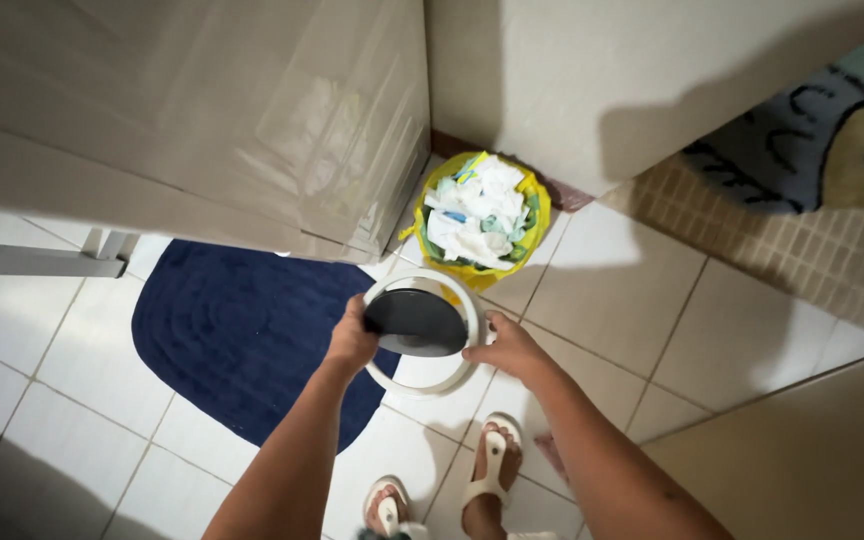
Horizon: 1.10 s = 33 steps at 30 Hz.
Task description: Replacing trash bags in multiple small trash bins and cleaning one with spray.
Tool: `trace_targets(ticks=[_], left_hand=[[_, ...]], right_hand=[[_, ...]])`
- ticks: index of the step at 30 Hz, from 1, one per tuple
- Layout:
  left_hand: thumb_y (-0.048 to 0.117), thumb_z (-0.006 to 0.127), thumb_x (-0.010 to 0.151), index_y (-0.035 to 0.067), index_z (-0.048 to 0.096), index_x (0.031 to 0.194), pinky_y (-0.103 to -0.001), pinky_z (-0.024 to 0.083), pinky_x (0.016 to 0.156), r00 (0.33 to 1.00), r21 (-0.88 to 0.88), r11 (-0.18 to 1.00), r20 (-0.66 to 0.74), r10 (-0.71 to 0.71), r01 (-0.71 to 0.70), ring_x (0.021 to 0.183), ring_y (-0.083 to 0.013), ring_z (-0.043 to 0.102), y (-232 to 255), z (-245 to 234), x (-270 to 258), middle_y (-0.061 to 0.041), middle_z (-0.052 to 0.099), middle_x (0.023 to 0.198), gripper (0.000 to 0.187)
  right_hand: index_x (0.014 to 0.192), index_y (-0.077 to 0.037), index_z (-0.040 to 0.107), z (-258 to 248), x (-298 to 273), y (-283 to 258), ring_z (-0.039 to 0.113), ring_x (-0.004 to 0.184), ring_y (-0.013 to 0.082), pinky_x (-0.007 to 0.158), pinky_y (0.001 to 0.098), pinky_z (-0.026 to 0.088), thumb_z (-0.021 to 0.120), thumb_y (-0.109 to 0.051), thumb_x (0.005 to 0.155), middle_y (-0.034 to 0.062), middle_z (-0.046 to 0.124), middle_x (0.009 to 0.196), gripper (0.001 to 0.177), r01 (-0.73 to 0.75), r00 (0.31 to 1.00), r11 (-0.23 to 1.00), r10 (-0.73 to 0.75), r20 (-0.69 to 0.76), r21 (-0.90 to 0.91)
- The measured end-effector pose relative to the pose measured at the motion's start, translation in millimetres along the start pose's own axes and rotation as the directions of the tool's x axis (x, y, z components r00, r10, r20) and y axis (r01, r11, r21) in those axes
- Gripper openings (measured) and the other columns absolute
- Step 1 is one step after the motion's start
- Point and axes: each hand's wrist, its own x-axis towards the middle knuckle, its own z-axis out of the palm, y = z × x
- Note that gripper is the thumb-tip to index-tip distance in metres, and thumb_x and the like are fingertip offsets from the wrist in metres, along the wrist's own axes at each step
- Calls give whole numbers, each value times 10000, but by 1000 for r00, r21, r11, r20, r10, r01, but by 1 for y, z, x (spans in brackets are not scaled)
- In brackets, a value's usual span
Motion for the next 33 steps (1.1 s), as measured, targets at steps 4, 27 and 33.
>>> trace_targets(ticks=[4, 27, 33], left_hand=[[-82, 621, 833, 230, 482, 1411, -430, 481, 1035, 998, -7, 998, 12, -66, 66, 1293, -374, 593, -32, -7, 12, -195, 640, 1340, 672], [9, 582, 953, 155, 450, 1513, -431, 485, 1100, 968, 230, 940, -85, -237, 251, 1331, -372, 574, -176, 59, 103, -186, 595, 1437, 593], [63, 697, 812, 56, 579, 1278, -441, 478, 1068, 972, 366, 903, -149, -181, 224, 1329, -384, 538, -153, 55, 117, -204, 593, 1374, 481]], right_hand=[[1513, -75, 396, 34, 30, 38, 637, 1192, 252, 940, 343, 542, 839, -232, 710, 159, 589, 1391, 931, -55, 998, 998, 55, 35, -4], [1454, -193, 477, 49, 146, 124, 586, 1168, 179, 897, 397, 529, 681, -130, 853, 15, 570, 1410, 637, -179, 961, 896, 247, -123, 406], [1409, -211, 465, 41, 163, 85, 526, 1308, 175, 1041, 458, 422, 626, -67, 869, -39, 527, 1470, 581, -50, 962, 767, 209, -175, 639]])
